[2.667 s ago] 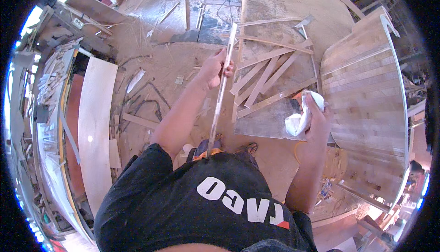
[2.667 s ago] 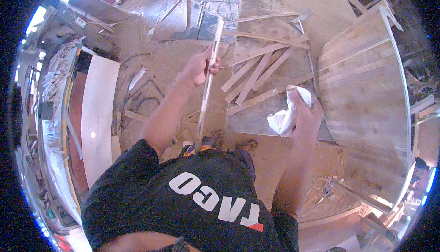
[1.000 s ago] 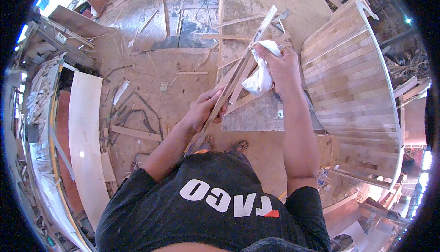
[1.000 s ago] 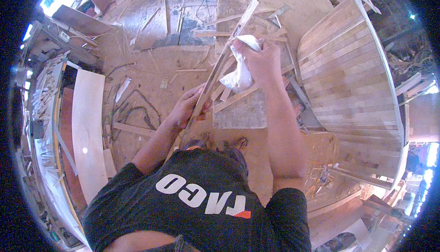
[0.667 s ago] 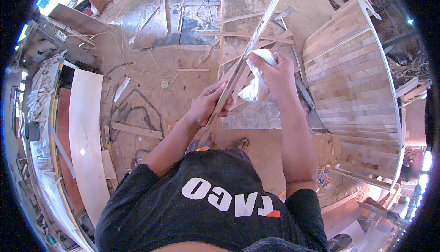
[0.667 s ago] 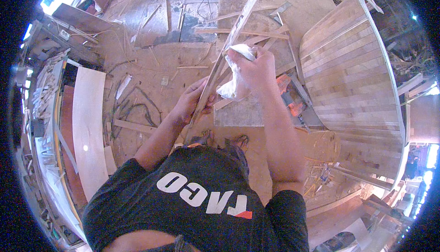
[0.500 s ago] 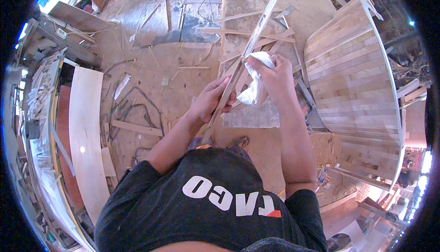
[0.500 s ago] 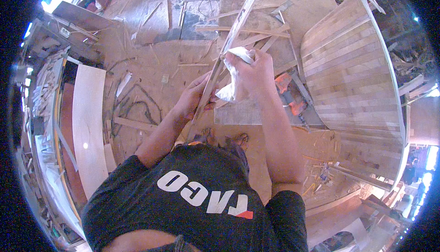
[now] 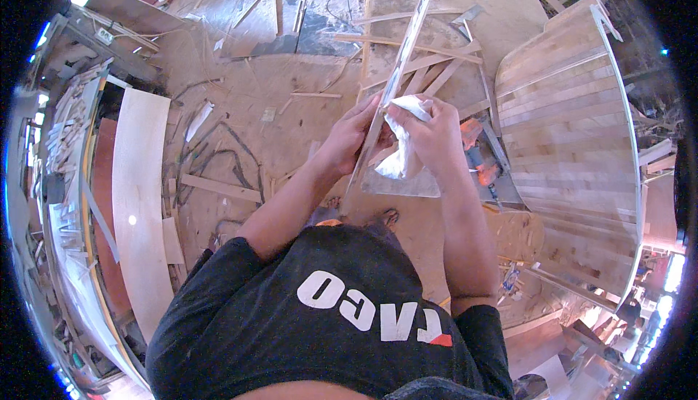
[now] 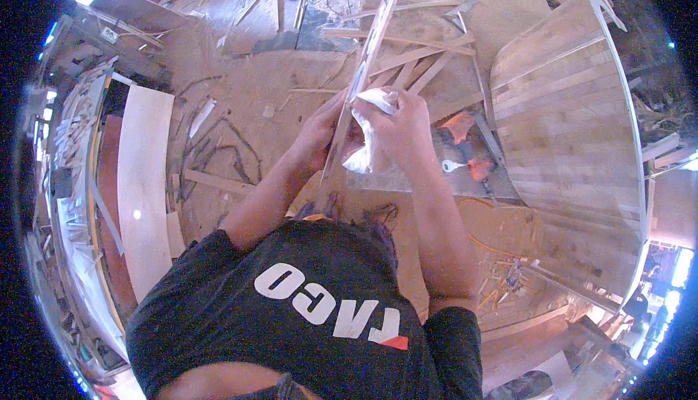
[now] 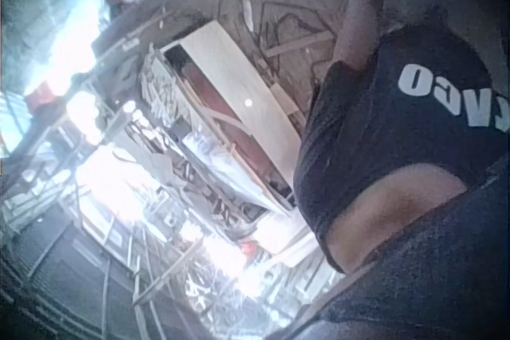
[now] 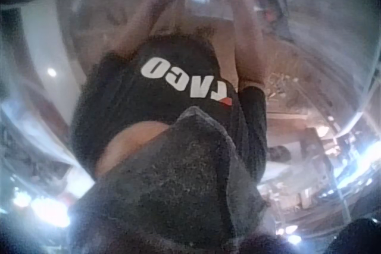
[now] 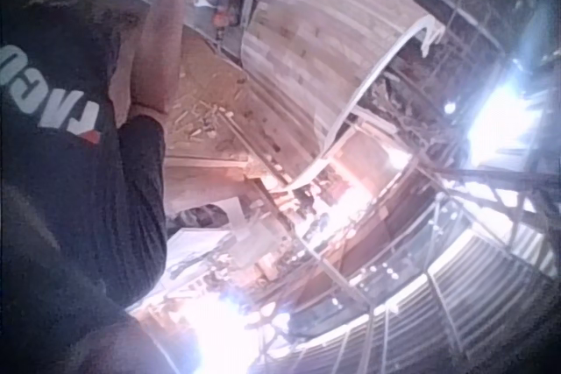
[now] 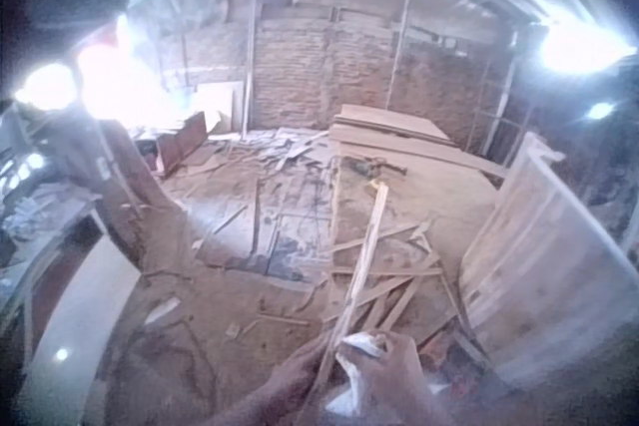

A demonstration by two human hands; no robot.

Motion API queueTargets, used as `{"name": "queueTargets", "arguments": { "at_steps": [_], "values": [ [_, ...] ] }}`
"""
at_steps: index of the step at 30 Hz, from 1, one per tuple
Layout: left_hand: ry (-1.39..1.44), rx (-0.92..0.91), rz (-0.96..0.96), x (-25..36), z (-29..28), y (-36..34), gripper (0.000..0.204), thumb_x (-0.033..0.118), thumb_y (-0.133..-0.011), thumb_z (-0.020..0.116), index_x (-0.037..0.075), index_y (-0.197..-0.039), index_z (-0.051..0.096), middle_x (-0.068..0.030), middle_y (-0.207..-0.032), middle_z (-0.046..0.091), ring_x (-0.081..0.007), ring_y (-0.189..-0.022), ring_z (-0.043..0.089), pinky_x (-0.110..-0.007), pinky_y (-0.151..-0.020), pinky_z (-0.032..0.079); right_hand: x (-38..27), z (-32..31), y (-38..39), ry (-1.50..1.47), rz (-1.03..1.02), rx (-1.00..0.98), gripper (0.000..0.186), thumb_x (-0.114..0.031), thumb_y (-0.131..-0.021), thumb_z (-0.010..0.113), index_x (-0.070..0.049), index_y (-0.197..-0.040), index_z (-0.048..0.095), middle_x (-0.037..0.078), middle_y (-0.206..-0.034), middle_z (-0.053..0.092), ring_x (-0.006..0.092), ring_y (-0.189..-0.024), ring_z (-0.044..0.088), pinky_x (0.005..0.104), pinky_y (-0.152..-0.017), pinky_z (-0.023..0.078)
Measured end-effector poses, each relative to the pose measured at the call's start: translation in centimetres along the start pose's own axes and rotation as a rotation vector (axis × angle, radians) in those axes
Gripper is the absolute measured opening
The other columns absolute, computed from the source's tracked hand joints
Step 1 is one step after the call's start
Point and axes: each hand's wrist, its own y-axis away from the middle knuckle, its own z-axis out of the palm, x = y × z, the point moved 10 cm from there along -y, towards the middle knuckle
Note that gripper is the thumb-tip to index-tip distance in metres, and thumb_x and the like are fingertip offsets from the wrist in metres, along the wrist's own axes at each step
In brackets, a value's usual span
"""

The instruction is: The person assembles a curved wooden structure by fitting thin wooden slats into a frame, securing them with a nail gun, and smoothing edges with a handheld sander.

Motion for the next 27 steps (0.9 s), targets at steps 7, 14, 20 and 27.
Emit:
{"name": "queueTargets", "arguments": {
  "at_steps": [7, 14, 20, 27],
  "values": [
    [-0.048, 0.130, -0.017, 0.6, -2.1, -1.1, 0.037, 0.038, -0.111, 0.047, 0.013, -0.136, 0.058, -0.0012, -0.084, 0.059, -0.0111, -0.075, 0.057, -0.028, -0.060, 0.050, 0.8, 2.1, 1.0, 0.062, 0.088, -0.113, 0.027, -0.016, -0.089, 0.082, 0.004, -0.104, 0.073, 0.005, -0.087, 0.073, 0.0083, -0.074, 0.064, 0.0271, -0.064, 0.051],
    [0.069, -0.038, 0.139, 3.2, -0.2, -2.5, 0.033, 0.038, -0.112, 0.044, 0.012, -0.125, 0.060, -0.0026, -0.081, 0.054, -0.0144, -0.074, 0.053, -0.030, -0.068, 0.049, 2.0, 3.3, 1.9, 0.057, 0.063, -0.141, 0.025, -0.015, -0.090, 0.081, 0.004, -0.104, 0.074, 0.005, -0.087, 0.073, 0.0079, -0.075, 0.063, 0.0273, -0.065, 0.051],
    [0.294, -0.169, 0.002, 3.4, 0.1, -4.4, 0.033, 0.039, -0.110, 0.048, 0.010, -0.121, 0.058, -0.0039, -0.080, 0.051, -0.0157, -0.071, 0.047, -0.031, -0.068, 0.046, 2.6, 3.8, 2.1, 0.077, 0.047, -0.154, 0.024, -0.012, -0.088, 0.082, 0.005, -0.103, 0.074, 0.006, -0.086, 0.074, 0.0092, -0.074, 0.064, 0.0290, -0.065, 0.051],
    [0.347, -0.112, 0.132, 6.0, -0.2, -5.5, 0.028, 0.038, -0.107, 0.054, 0.011, -0.101, 0.058, -0.0025, -0.081, 0.050, -0.0150, -0.074, 0.047, -0.031, -0.071, 0.041, 2.8, 4.7, 3.4, 0.068, 0.136, -0.243, 0.022, -0.013, -0.087, 0.083, 0.004, -0.098, 0.075, 0.006, -0.084, 0.074, 0.0103, -0.071, 0.065, 0.0296, -0.064, 0.051]
  ]
}}
